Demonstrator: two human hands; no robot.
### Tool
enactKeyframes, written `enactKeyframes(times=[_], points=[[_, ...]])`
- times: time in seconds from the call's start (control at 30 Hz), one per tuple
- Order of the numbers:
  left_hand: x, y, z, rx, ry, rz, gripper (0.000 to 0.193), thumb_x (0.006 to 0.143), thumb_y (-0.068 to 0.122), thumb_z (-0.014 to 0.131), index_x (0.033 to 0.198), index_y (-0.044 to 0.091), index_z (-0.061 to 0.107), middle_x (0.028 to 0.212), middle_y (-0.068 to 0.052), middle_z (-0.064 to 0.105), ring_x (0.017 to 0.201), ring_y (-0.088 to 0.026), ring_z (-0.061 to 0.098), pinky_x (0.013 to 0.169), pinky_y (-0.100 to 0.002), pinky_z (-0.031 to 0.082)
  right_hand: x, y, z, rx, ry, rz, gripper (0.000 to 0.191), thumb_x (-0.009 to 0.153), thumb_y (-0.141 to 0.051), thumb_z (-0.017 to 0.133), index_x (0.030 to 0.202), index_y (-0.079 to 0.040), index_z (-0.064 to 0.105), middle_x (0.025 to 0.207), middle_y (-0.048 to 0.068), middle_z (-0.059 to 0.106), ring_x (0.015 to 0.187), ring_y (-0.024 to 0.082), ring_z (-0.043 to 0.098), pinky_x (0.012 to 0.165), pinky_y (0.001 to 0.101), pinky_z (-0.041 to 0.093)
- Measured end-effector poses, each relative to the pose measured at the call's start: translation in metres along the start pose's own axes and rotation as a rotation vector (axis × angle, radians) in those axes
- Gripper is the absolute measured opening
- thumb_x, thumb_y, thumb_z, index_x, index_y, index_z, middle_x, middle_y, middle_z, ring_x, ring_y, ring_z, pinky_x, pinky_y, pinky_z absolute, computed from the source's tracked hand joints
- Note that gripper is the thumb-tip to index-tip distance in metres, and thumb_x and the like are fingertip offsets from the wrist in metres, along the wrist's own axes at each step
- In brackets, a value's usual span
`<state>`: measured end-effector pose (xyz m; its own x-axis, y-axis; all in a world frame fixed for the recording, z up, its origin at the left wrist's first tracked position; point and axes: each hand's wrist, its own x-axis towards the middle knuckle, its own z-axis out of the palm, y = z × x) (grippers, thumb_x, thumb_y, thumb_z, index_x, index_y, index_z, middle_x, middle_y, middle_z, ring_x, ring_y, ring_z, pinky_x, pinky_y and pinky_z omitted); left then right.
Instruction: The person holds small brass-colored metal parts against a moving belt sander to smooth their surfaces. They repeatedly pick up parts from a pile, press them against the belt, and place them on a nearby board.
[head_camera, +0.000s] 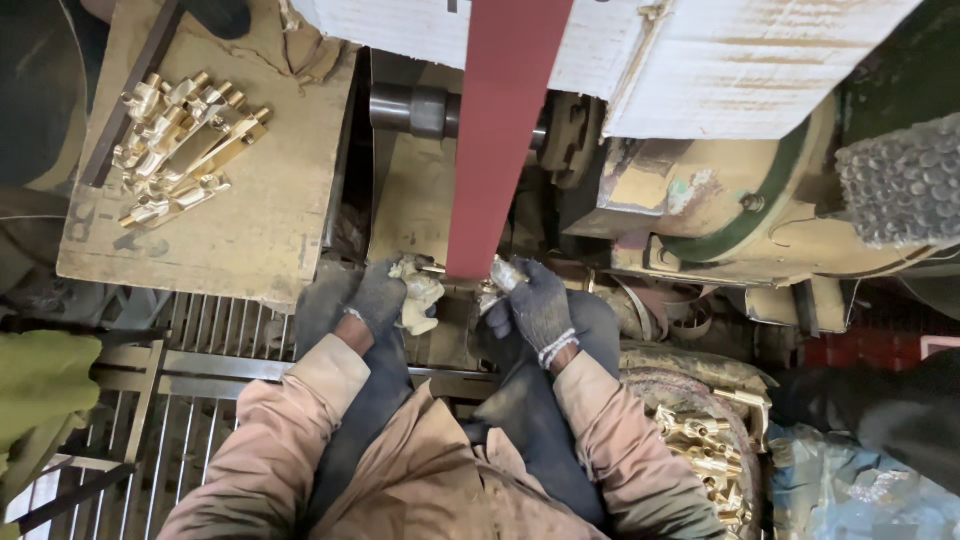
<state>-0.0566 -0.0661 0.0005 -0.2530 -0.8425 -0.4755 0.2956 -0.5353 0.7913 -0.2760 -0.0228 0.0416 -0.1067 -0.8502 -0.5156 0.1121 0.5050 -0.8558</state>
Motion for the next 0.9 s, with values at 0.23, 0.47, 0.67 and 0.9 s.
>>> enactKeyframes(times=[0.23,0.47,0.67,0.9], points=[[-0.028,-0.009,-0.009,-0.011,-0.107,0.135,0.023,0.084,-0.01,0.061,0.106,-0.005,0.068,0.094,-0.013,0.072,0.082,-0.021,0.072,0.071,-0.036,0.062,-0.025,0.004,-0.013,0.092,-0.122,-0.014,0.035,0.098,-0.023,0.07,0.108,0.01,0.064,0.07,0.014,0.068,0.048,0.02,0.061,0.043,0.0311,0.049],[-0.132,-0.006,-0.009,0.334,-0.225,0.352,0.041,0.085,-0.006,0.073,0.125,-0.004,0.065,0.107,-0.008,0.074,0.09,-0.014,0.07,0.076,-0.027,0.059,-0.098,0.013,-0.041,0.07,-0.352,-0.236,0.044,0.091,-0.009,0.07,0.133,0.002,0.061,0.102,0.012,0.072,0.078,0.016,0.069,0.069,0.027,0.058],[-0.166,-0.016,-0.004,-0.481,-0.464,-0.023,0.04,0.1,0.007,0.065,0.137,-0.005,0.057,0.117,-0.017,0.072,0.095,-0.022,0.073,0.077,-0.033,0.062,-0.129,0.007,-0.033,0.331,-0.264,-0.087,0.053,0.09,-0.018,0.066,0.132,0.012,0.059,0.108,0.018,0.074,0.087,0.022,0.072,0.076,0.0329,0.06],[-0.157,-0.006,-0.002,-0.873,-0.672,-0.168,0.035,0.111,0.014,0.063,0.139,-0.006,0.056,0.119,-0.019,0.07,0.097,-0.025,0.072,0.076,-0.035,0.059,-0.13,-0.029,-0.028,-0.114,-0.287,-0.639,0.04,0.077,-0.007,0.081,0.114,0.007,0.072,0.106,0.015,0.073,0.076,0.019,0.073,0.067,0.0247,0.06]])
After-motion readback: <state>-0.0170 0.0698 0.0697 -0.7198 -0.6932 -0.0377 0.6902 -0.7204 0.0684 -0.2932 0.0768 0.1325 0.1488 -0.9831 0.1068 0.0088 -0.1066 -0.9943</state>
